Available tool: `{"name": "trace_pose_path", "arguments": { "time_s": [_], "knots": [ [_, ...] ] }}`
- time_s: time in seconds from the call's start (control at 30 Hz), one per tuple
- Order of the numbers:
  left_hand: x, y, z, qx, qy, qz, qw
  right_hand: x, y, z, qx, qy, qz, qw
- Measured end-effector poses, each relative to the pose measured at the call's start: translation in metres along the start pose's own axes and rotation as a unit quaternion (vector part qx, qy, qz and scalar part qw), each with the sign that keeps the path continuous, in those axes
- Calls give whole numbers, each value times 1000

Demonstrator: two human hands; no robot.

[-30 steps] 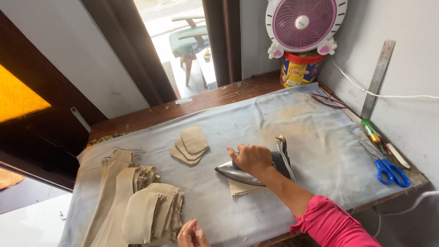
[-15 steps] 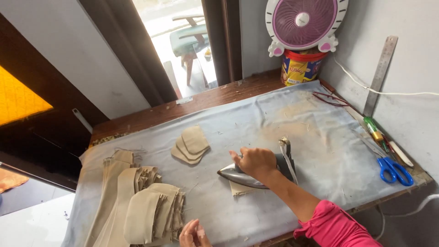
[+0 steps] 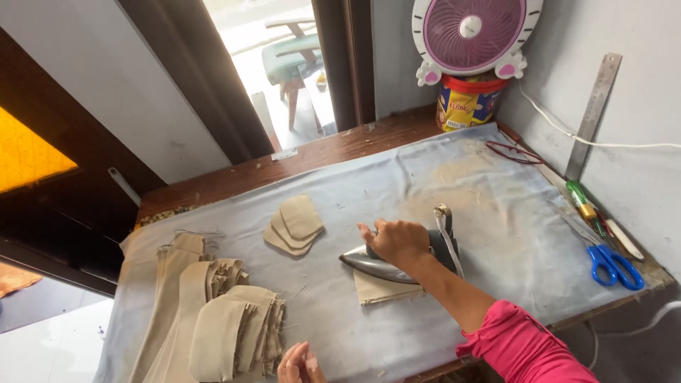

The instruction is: The person is ironing small fabric pieces on a workbench, stacking them after each piece is pressed.

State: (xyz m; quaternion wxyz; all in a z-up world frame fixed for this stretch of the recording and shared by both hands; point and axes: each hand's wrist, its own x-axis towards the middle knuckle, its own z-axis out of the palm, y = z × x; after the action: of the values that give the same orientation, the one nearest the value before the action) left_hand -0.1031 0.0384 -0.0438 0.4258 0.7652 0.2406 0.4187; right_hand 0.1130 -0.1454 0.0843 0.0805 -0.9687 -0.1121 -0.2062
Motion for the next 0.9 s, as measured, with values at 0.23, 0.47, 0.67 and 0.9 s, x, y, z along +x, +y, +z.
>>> {"name": "trace_pose_path", "arguments": {
  "time_s": [0.23,0.47,0.67,0.9],
  "knots": [
    [-1,-23,5,17,0,30,999,-33,-13,-29,-1,23,-123,992],
    [-1,-7,3,36,2,14,999,-9,-6,-3,9,31,-40,999],
    [-6,-43,9,2,-14,18,1000,-45,-23,-41,28,17,-152,988],
    [-1,13,-1,-15,9,1,1000,-20,-18,-16,28,31,-90,995]
  ]
}}
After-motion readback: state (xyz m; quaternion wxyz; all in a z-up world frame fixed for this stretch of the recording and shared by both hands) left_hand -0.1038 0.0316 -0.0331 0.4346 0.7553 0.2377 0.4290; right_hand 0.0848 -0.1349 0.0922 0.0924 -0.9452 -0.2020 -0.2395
